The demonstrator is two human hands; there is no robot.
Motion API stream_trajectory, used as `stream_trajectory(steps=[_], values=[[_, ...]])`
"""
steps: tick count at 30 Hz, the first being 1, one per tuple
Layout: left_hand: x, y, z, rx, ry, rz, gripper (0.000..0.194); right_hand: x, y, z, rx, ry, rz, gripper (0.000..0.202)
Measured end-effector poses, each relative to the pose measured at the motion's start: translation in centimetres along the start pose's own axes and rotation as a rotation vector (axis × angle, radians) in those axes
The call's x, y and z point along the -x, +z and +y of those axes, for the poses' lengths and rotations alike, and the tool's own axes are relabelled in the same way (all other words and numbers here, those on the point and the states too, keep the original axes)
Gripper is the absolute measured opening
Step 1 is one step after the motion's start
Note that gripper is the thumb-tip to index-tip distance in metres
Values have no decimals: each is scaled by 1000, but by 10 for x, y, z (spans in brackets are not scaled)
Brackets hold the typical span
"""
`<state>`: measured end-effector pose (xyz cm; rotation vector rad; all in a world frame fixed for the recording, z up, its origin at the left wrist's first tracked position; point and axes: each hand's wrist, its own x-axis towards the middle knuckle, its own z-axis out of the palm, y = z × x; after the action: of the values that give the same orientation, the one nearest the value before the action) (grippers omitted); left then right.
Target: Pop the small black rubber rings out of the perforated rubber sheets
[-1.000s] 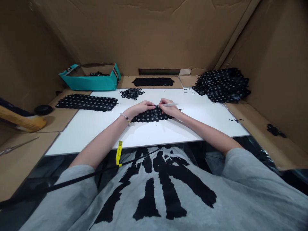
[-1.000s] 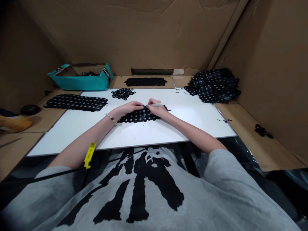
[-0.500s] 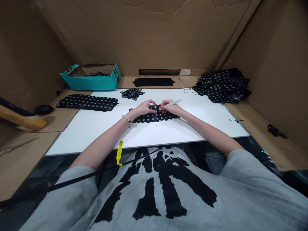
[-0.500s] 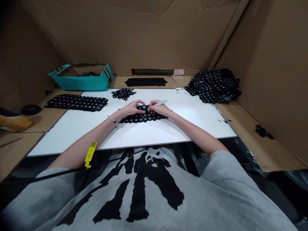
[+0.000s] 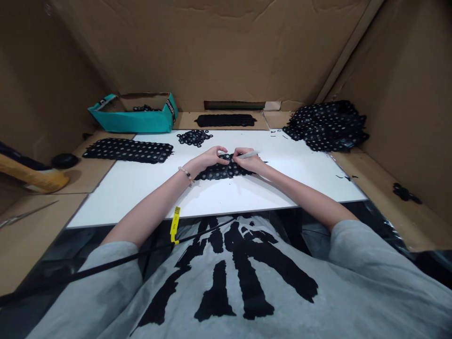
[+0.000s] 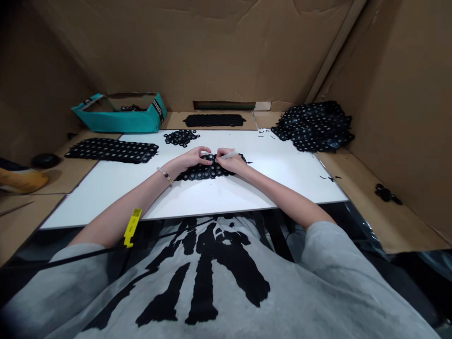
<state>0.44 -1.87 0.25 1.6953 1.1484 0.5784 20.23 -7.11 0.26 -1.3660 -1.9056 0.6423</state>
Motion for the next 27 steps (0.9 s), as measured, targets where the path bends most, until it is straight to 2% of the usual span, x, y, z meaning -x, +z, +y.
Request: stream_trajectory(steps=[3, 6, 9, 12, 17, 22, 27], values=[[-1, -1, -1, -80, 25, 9, 57, -1, -1, 0, -13, 3, -15, 10], [-1, 1, -1, -187, 130, -4, 52, -2, -6, 4, -64, 38, -53, 8], [-1, 2, -1, -354, 235, 51, 41, -6, -14, 11, -180, 166, -87, 8], [-3, 0, -4, -509, 233, 110, 29, -11, -22, 17, -288, 266, -97, 15], [-10, -6, -10, -451, 288, 13, 35, -16, -19, 19, -421, 275, -92, 14], [-14, -4, -13, -419, 271, 9, 41, -16, -6, 23, -372, 192, -80, 11], [-13, -1, -14, -313, 195, 40, 40, -14, -5, 26, -324, 128, -72, 11]])
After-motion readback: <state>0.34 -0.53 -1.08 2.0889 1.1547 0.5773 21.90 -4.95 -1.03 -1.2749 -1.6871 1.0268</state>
